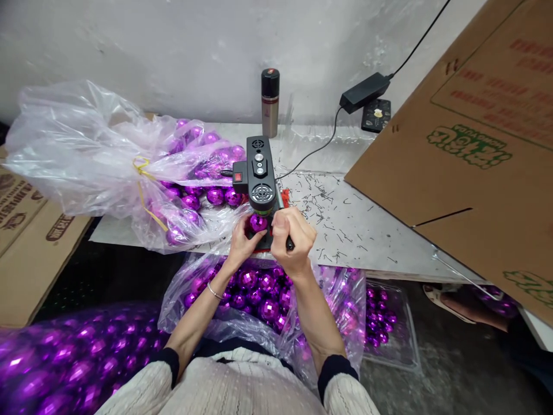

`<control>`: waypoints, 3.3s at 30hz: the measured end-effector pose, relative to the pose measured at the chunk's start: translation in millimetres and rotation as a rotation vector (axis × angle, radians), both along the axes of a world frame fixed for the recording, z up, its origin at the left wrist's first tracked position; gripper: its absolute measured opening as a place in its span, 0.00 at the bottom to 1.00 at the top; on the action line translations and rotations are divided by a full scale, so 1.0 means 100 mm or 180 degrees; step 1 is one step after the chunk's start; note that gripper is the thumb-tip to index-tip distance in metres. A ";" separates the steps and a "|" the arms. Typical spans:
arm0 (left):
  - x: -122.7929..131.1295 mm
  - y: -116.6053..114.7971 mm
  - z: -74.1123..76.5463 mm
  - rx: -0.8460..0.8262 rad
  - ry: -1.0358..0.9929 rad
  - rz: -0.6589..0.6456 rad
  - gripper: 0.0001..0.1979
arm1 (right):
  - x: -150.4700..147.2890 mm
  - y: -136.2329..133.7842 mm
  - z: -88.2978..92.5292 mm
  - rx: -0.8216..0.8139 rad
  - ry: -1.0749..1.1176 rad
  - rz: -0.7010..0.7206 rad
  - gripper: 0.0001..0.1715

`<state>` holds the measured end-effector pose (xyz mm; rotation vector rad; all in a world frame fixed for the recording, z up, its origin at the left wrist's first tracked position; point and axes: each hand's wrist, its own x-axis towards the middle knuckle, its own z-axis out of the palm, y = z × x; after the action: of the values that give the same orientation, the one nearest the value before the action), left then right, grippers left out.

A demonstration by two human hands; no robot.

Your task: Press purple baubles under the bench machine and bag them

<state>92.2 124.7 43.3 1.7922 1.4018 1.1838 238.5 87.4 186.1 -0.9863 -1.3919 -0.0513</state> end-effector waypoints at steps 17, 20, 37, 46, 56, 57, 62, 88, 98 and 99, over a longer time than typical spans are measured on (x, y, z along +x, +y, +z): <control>0.00 0.13 -0.09 0.0412 0.0138 -0.0545 0.34 | 0.02 -0.04 -0.35 0.0155 -0.0164 0.0030 0.20; -0.01 0.13 -0.09 0.0514 0.0128 -0.0563 0.34 | 0.02 -0.02 -0.53 0.0335 -0.0176 0.0062 0.20; 0.01 0.13 -0.12 0.0518 0.0153 -0.0555 0.33 | -0.01 0.07 -0.90 0.0543 0.0164 0.0097 0.24; 0.00 0.16 -0.15 0.0445 0.0144 -0.0579 0.34 | 0.01 0.08 -0.92 0.0625 -0.0265 0.0057 0.22; -0.02 0.16 -0.08 0.0592 0.0061 -0.0566 0.34 | 0.01 0.07 -0.26 0.0177 0.0087 -0.0104 0.24; -0.06 0.09 -0.05 0.0652 0.0066 -0.0562 0.34 | 0.01 0.07 -0.20 0.0096 0.0071 -0.0105 0.24; -0.25 -0.54 0.16 0.0887 0.0568 -0.1468 0.36 | 0.04 0.04 -0.15 0.0194 -0.0144 0.0093 0.23; -0.81 0.97 0.57 0.0154 0.1411 0.0508 0.18 | 0.09 -0.02 -0.33 0.0252 -0.0261 0.0187 0.20; -0.40 0.98 0.64 -0.0801 0.1063 0.0247 0.24 | 0.11 -0.03 -0.32 0.0278 -0.0391 0.0277 0.18; -0.46 0.93 0.63 -0.0820 0.0546 0.0189 0.24 | 0.11 -0.03 -0.31 0.0273 -0.0395 0.0289 0.18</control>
<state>46.3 217.4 106.0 1.7109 1.6340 0.8481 249.7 84.4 154.8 -0.8596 -1.5340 -0.1053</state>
